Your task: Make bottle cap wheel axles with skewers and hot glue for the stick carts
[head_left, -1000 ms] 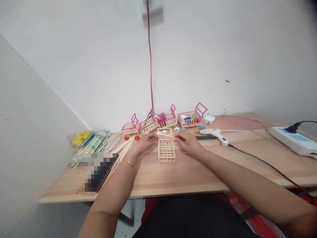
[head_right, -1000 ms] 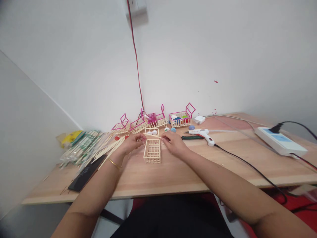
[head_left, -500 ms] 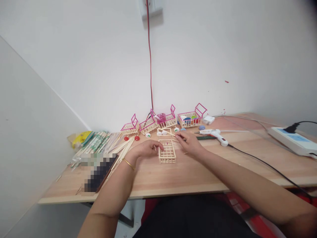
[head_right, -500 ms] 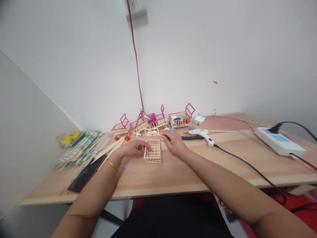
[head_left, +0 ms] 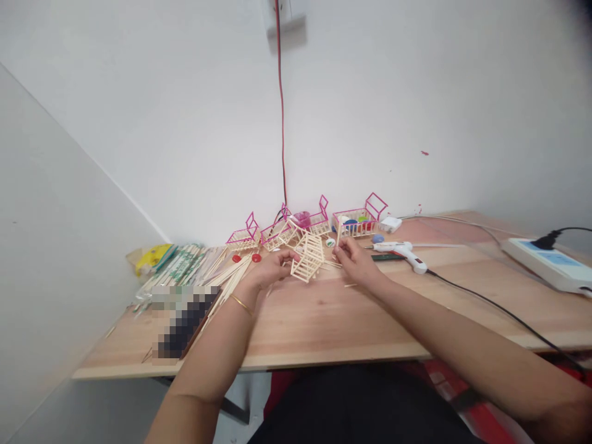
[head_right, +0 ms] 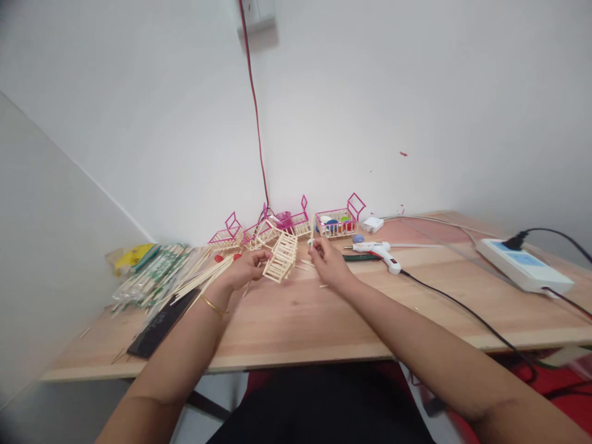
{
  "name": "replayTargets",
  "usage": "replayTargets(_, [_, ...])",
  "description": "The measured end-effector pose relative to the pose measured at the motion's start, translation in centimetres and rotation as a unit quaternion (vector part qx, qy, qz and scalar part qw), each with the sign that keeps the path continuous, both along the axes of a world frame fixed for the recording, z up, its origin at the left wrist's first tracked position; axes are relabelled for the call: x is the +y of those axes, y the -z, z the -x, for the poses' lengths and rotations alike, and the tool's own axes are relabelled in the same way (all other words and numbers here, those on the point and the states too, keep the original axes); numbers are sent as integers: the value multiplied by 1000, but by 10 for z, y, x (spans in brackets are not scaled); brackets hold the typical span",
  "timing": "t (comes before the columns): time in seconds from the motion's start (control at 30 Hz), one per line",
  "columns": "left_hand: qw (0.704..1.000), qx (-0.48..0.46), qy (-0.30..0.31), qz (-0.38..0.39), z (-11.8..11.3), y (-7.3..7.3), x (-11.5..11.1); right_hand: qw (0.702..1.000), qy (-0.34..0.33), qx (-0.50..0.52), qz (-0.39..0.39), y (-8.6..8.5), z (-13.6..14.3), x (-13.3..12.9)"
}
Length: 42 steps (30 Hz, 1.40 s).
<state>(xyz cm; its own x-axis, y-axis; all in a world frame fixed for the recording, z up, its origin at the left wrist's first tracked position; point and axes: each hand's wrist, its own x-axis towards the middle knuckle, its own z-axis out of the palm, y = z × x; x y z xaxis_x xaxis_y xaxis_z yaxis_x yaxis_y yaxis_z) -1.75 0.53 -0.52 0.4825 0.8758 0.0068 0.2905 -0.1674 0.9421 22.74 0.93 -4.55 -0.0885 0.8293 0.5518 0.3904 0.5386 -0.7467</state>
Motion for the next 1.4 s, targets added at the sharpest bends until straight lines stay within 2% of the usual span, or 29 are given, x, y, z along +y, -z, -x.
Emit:
replayTargets(0.07, [997,-60,14,47,-3,1,-1,999,-24,22,35,1,0,1])
replayTargets(0.2, [977,-149,77,131,-9,3,-5,982,-124,112,92,-1,3,0])
replayTargets(0.27, [965,-182,97,162,-11,5,-6,974,-159,135,91,-3,4,-1])
replayTargets(0.37, [953,-225,97,179,-12,7,-6,974,-176,122,69,-3,4,-1])
replayTargets(0.47, [946,-246,82,197,-12,7,-5,977,-174,113,54,-1,3,1])
replayTargets(0.57, [953,-221,43,203,-14,6,-5,982,-150,105,46,1,1,4])
replayTargets(0.7, [964,-210,-14,165,-19,6,-6,992,-103,72,23,0,0,4])
replayTargets(0.8, [964,-225,-47,136,-24,6,-6,994,-93,52,19,-2,1,0])
replayTargets(0.93, [962,-210,-93,148,-27,5,-6,995,-89,38,8,-3,3,-2])
replayTargets(1.2, [943,-219,-62,244,-22,7,-2,998,-64,10,-14,-4,3,-3])
replayTargets(1.4, [941,-226,-74,241,-20,9,1,996,-88,5,-22,-5,4,-6])
